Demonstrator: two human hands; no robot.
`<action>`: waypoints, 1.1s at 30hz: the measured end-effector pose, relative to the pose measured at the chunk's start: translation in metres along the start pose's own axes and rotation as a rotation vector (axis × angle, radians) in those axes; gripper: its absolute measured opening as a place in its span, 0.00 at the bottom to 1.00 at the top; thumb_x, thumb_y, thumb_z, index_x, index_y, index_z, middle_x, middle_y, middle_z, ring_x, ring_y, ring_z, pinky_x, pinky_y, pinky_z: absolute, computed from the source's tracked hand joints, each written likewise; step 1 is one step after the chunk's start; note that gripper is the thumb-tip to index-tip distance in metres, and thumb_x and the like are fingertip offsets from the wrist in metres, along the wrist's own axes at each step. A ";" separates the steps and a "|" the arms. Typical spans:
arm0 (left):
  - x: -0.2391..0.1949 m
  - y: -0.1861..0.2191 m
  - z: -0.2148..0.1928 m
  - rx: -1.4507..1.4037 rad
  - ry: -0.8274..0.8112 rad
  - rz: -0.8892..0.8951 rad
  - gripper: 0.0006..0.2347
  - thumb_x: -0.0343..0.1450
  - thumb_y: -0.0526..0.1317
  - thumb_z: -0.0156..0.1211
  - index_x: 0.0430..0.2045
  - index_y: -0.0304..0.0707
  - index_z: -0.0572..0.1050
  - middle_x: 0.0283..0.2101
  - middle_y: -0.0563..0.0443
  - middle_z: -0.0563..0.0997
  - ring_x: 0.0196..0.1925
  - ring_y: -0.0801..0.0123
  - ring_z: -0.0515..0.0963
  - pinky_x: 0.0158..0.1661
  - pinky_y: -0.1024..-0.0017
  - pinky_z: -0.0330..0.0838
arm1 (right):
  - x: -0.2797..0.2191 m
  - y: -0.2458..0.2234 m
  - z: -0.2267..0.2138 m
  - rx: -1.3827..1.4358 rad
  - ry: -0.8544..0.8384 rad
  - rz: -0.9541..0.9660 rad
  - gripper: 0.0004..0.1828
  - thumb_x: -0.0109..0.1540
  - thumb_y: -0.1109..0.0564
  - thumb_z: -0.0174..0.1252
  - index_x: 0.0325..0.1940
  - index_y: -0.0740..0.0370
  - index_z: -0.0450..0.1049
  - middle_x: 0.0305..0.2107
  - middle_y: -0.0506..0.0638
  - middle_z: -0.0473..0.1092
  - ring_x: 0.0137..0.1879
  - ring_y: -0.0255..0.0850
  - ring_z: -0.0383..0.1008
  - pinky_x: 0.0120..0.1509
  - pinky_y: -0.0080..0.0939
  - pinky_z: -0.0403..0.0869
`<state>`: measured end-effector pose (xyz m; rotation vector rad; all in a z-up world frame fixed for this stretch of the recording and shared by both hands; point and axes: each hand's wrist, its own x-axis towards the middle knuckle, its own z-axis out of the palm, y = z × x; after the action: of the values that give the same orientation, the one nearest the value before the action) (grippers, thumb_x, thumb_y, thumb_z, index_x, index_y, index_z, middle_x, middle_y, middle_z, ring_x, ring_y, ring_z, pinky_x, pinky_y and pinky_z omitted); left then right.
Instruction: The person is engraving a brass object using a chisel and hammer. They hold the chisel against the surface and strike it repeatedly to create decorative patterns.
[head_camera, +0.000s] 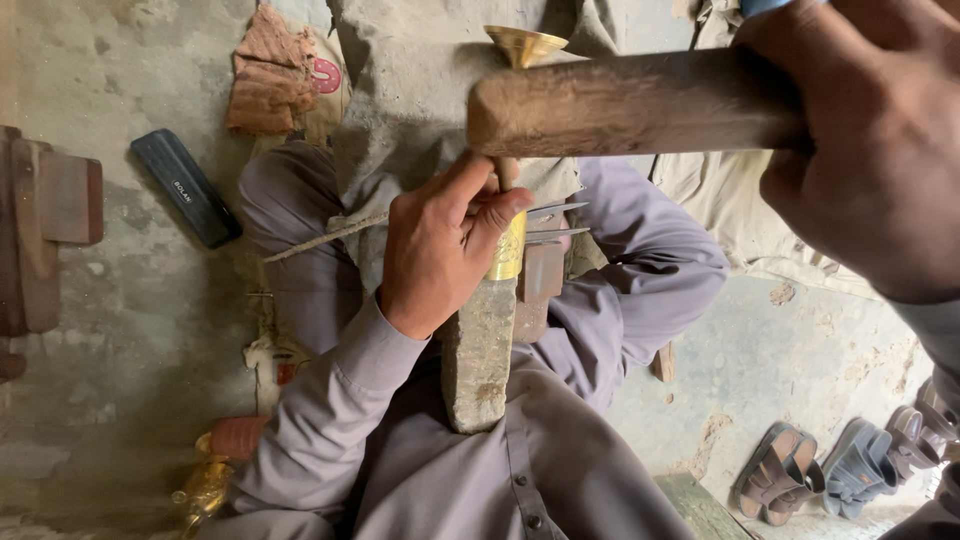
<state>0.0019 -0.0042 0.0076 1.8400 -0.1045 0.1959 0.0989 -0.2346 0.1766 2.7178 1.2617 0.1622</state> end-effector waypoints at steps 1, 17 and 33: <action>0.000 0.001 0.001 -0.006 0.007 -0.012 0.13 0.77 0.46 0.62 0.37 0.34 0.71 0.30 0.50 0.81 0.27 0.71 0.83 0.27 0.72 0.73 | -0.003 0.001 0.002 0.040 0.005 0.022 0.22 0.57 0.74 0.65 0.56 0.72 0.76 0.40 0.64 0.76 0.42 0.52 0.80 0.46 0.46 0.79; 0.001 0.003 0.004 0.062 0.008 0.014 0.12 0.77 0.45 0.63 0.39 0.34 0.73 0.32 0.50 0.80 0.29 0.69 0.83 0.28 0.72 0.75 | -0.022 0.004 0.010 0.110 -0.005 0.135 0.22 0.57 0.73 0.62 0.55 0.67 0.75 0.45 0.61 0.76 0.47 0.51 0.79 0.53 0.46 0.78; 0.009 0.003 0.006 0.145 -0.048 0.111 0.15 0.79 0.49 0.58 0.42 0.34 0.72 0.33 0.46 0.79 0.31 0.61 0.81 0.32 0.63 0.73 | -0.031 -0.008 0.015 -0.083 -0.060 0.156 0.22 0.54 0.67 0.69 0.52 0.66 0.77 0.35 0.56 0.76 0.40 0.47 0.78 0.50 0.49 0.77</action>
<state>0.0102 -0.0104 0.0102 1.9859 -0.2316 0.2430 0.0750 -0.2542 0.1594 2.7264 1.0043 0.1451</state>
